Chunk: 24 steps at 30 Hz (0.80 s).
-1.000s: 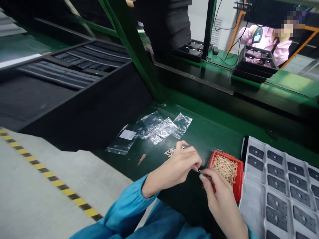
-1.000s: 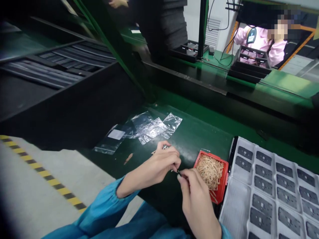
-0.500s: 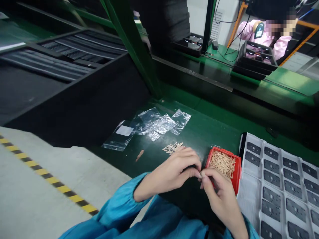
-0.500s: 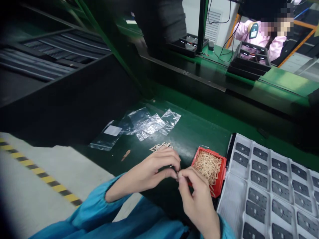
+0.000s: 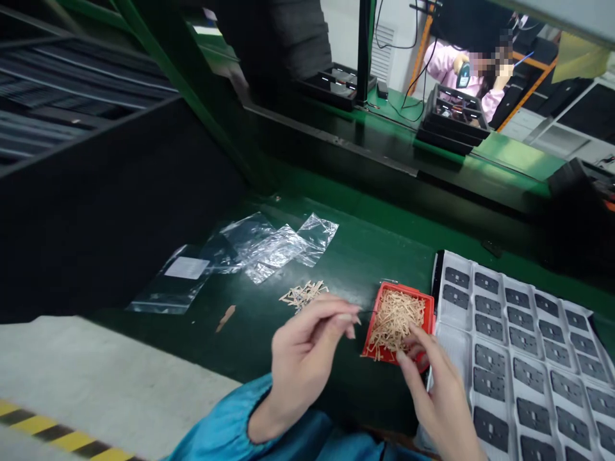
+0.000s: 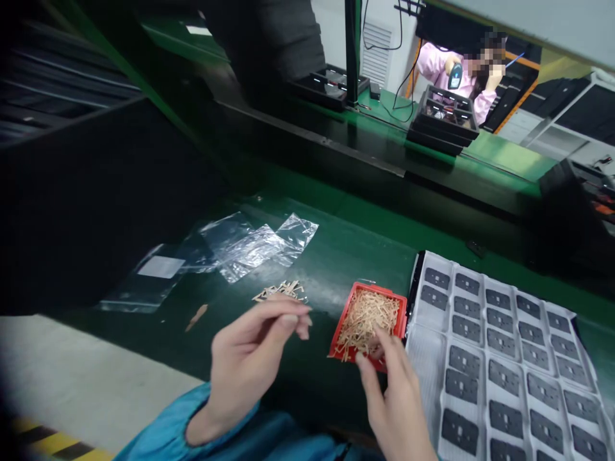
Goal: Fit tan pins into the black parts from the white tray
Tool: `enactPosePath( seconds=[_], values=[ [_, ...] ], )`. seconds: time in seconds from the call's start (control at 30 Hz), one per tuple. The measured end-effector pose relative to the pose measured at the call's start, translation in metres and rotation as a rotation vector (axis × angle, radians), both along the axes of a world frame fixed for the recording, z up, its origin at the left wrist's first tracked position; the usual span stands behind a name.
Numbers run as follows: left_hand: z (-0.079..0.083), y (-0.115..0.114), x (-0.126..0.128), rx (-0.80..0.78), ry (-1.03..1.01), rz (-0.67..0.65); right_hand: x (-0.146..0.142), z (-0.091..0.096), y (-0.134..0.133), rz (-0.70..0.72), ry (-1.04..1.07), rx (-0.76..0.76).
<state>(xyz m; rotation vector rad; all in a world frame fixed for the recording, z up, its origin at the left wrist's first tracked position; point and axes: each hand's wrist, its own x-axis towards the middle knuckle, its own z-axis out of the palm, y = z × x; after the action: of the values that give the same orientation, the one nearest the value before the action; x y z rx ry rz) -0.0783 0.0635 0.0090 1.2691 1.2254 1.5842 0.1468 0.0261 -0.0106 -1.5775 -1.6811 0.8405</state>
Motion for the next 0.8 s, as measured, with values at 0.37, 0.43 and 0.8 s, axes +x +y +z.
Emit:
enactPosePath(
  seconds=[0.37, 0.43, 0.8],
  values=[
    [-0.004, -0.005, 0.033, -0.214, -0.026, -0.337, 0.000, 0.016, 0.010, -0.158, 0.401, -0.089],
    [-0.008, -0.004, 0.034, -0.249, -0.043, -0.347, 0.007, 0.017, 0.016, -0.101, 0.394, -0.079],
    [-0.015, -0.003, 0.031, -0.365, 0.048, -0.484, 0.055, -0.003, 0.037, -0.195, 0.006, 0.138]
  ],
)
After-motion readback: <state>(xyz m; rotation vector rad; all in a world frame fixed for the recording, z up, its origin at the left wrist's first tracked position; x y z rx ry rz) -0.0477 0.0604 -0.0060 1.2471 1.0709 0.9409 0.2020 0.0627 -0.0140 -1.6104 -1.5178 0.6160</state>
